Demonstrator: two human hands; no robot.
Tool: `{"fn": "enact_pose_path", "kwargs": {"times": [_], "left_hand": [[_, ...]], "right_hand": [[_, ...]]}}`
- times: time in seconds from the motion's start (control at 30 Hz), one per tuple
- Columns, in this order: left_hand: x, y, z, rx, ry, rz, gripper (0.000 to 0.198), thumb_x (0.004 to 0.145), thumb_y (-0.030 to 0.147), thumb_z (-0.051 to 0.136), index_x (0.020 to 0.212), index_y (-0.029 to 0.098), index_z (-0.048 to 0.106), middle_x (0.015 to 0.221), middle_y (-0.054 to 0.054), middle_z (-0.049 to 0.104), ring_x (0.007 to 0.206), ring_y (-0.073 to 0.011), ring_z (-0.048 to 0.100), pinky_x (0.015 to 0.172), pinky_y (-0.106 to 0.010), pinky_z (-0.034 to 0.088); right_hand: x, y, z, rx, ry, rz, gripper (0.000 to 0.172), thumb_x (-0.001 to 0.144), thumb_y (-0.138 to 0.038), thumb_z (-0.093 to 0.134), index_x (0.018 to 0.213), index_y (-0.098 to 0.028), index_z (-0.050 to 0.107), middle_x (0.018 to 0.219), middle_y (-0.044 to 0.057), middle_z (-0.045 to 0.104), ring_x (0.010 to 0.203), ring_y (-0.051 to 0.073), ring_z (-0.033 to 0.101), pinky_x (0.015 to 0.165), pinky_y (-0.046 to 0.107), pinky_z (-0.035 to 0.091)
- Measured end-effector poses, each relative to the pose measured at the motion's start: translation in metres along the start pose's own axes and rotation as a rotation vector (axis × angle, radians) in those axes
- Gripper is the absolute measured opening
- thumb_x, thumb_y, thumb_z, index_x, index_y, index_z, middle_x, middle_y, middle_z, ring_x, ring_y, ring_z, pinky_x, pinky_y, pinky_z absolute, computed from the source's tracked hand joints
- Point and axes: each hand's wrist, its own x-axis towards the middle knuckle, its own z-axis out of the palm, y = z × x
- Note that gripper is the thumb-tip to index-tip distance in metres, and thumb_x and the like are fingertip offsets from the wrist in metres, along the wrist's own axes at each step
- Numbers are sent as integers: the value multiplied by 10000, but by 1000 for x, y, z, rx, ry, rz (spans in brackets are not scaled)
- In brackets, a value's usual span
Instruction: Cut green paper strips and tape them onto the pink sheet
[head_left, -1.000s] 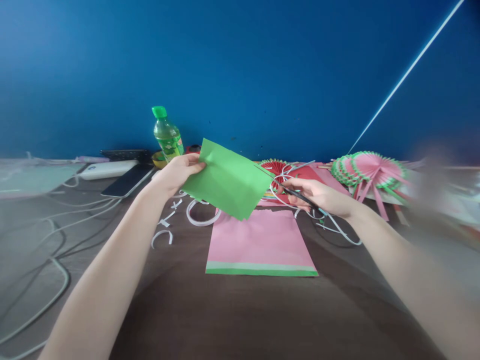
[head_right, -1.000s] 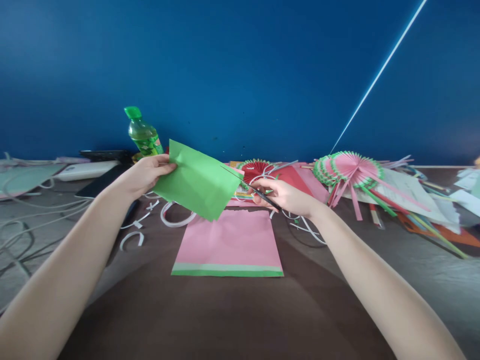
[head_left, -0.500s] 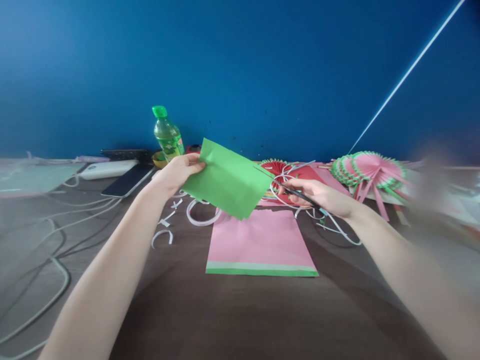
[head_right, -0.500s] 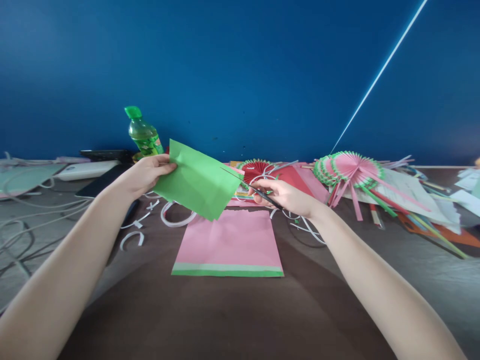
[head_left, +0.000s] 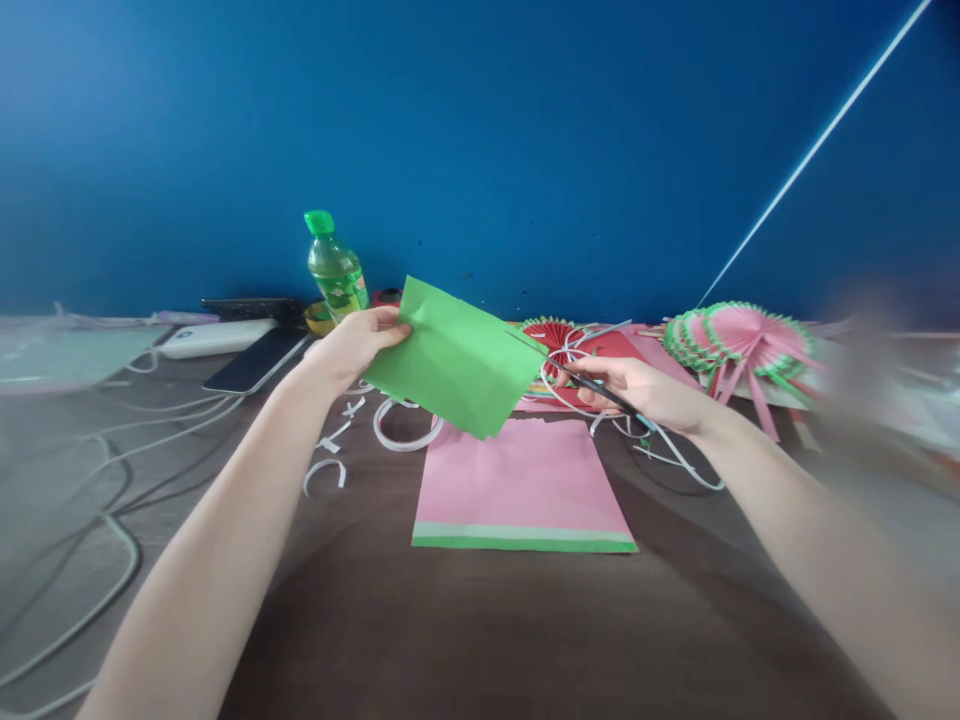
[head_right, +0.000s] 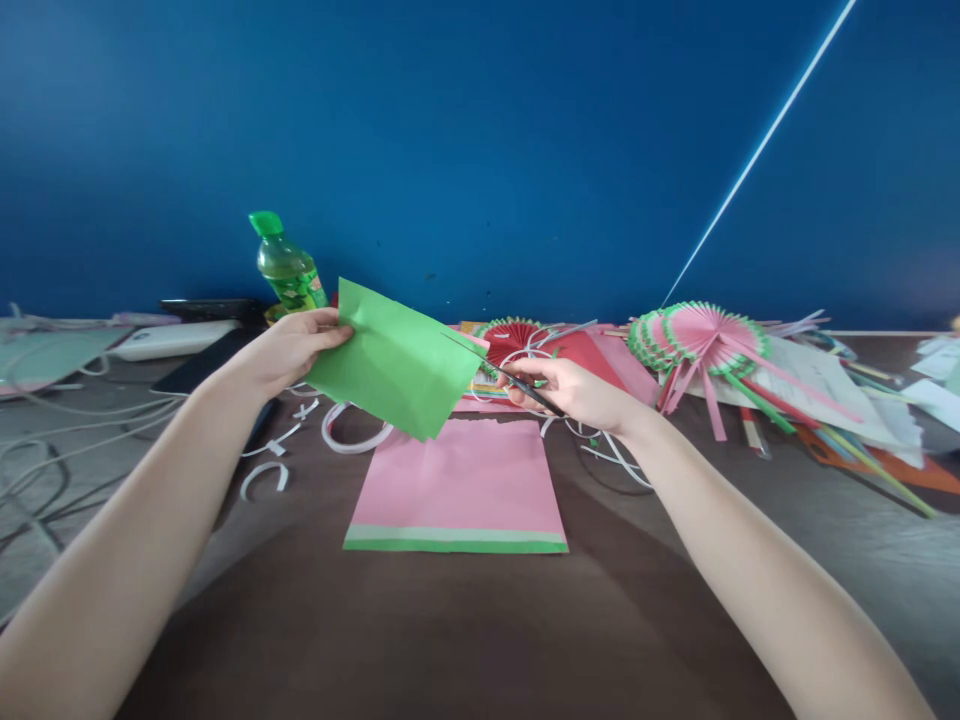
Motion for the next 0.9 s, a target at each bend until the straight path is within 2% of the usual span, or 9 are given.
{"fn": "enact_pose_path", "kwargs": {"times": [0.2,0.4,0.6,0.7,0.8,0.9], "left_hand": [[1,-1,-2,-36,-34,1,235,663,228,633,886,153,638,739,-13,684,721,-173,641,719,-278,511],[0,-1,-2,-46,-46,-8,250,661,228,638,899,150,643,754,-20,686,705,-170,637,725,-291,509],[0,0,-2,-57,-51,-13,225,660,226,643,874,155,649,729,-13,682,664,-160,629,704,-288,508],[-1,0,-2,-52,-63,-11,239,666,229,642,893,157,653,741,-16,685,677,-167,633,710,-292,507],[-2,1,-1,-57,-86,-11,259,678,223,631,928,157,651,745,-17,687,684,-168,637,707,-287,507],[-3,1,-1,-72,-107,-14,277,685,220,628,954,158,646,758,-19,689,699,-172,641,714,-290,506]], "right_hand": [[0,1,0,61,23,47,420,711,-345,617,1093,-170,601,1087,85,597,872,169,598,711,273,529],[-2,-5,1,76,37,72,378,700,-253,615,1066,-161,624,998,81,633,781,142,610,617,218,511],[-1,-2,-1,4,10,18,408,687,-336,634,1064,-182,634,929,63,646,767,150,600,554,210,464],[0,0,-1,26,11,38,426,679,-343,641,1074,-183,634,878,59,647,726,138,590,510,195,427],[-1,1,-1,86,9,79,470,680,-323,644,1127,-182,606,800,48,635,611,98,551,445,176,363],[-1,1,-1,124,-16,75,499,688,-326,647,1159,-176,580,741,26,601,464,36,433,386,172,272]]}}
